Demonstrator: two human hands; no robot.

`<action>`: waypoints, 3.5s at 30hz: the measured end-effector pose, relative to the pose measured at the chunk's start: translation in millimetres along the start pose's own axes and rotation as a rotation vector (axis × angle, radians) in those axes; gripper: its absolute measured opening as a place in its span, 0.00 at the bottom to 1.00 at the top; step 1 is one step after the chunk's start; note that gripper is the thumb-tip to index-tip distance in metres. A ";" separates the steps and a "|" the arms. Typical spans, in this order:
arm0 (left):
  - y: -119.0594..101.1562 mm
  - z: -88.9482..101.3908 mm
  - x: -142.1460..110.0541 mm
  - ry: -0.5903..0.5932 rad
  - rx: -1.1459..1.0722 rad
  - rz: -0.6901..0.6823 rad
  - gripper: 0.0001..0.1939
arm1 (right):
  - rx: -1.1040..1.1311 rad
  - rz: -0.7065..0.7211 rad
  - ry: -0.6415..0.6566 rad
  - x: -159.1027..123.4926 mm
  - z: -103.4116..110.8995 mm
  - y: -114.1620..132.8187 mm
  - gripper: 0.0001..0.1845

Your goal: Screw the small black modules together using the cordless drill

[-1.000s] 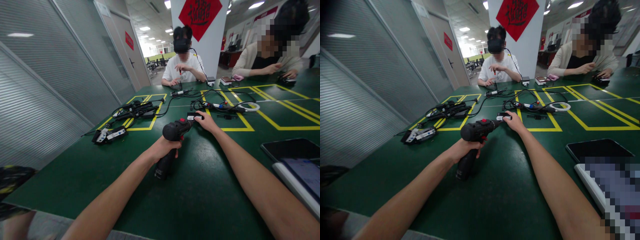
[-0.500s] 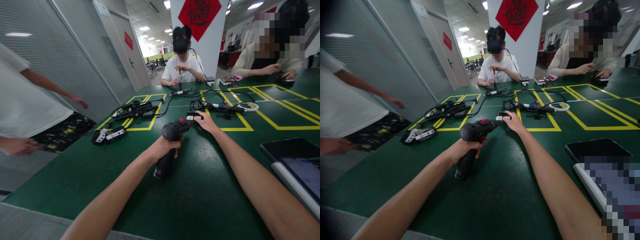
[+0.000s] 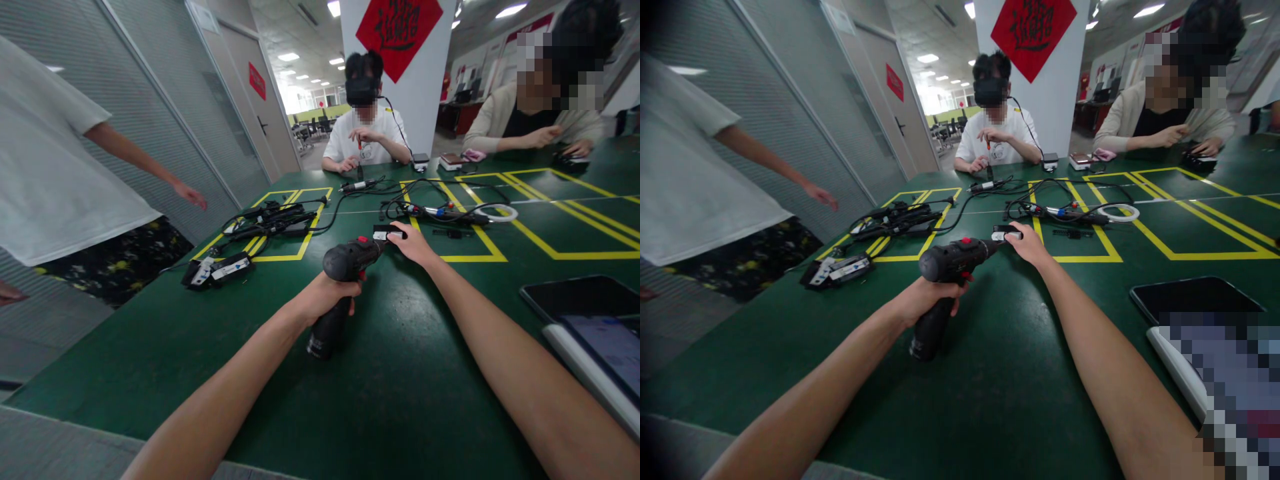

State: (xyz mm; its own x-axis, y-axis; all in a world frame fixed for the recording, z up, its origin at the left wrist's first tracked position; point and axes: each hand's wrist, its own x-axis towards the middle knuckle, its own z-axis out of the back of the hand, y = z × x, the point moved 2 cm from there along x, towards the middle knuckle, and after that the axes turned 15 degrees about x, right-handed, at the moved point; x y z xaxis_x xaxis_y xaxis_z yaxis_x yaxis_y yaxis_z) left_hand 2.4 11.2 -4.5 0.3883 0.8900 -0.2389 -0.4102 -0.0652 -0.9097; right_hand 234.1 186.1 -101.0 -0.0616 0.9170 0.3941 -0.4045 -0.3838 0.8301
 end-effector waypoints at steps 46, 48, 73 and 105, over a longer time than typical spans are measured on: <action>0.7 1.3 -0.5 0.000 -0.011 0.006 0.17 | 0.000 -0.003 0.003 -3.1 1.7 5.5 0.26; 1.2 1.3 -0.1 0.000 -0.017 0.003 0.17 | 0.000 -0.007 0.004 -3.2 1.9 5.9 0.26; -0.7 1.0 0.7 0.002 -0.033 -0.008 0.19 | -0.009 0.013 0.000 -2.6 2.5 3.9 0.26; -2.3 0.5 1.7 -0.002 -0.037 -0.014 0.24 | -0.014 -0.025 0.021 -0.7 2.8 0.6 0.27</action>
State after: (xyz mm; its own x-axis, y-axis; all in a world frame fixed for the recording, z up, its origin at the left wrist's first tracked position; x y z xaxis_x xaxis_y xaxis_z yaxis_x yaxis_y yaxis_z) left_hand 3.6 13.2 -2.6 0.3917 0.8920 -0.2257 -0.3744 -0.0695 -0.9246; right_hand 236.4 184.9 -99.7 -0.0703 0.9284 0.3649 -0.4187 -0.3595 0.8339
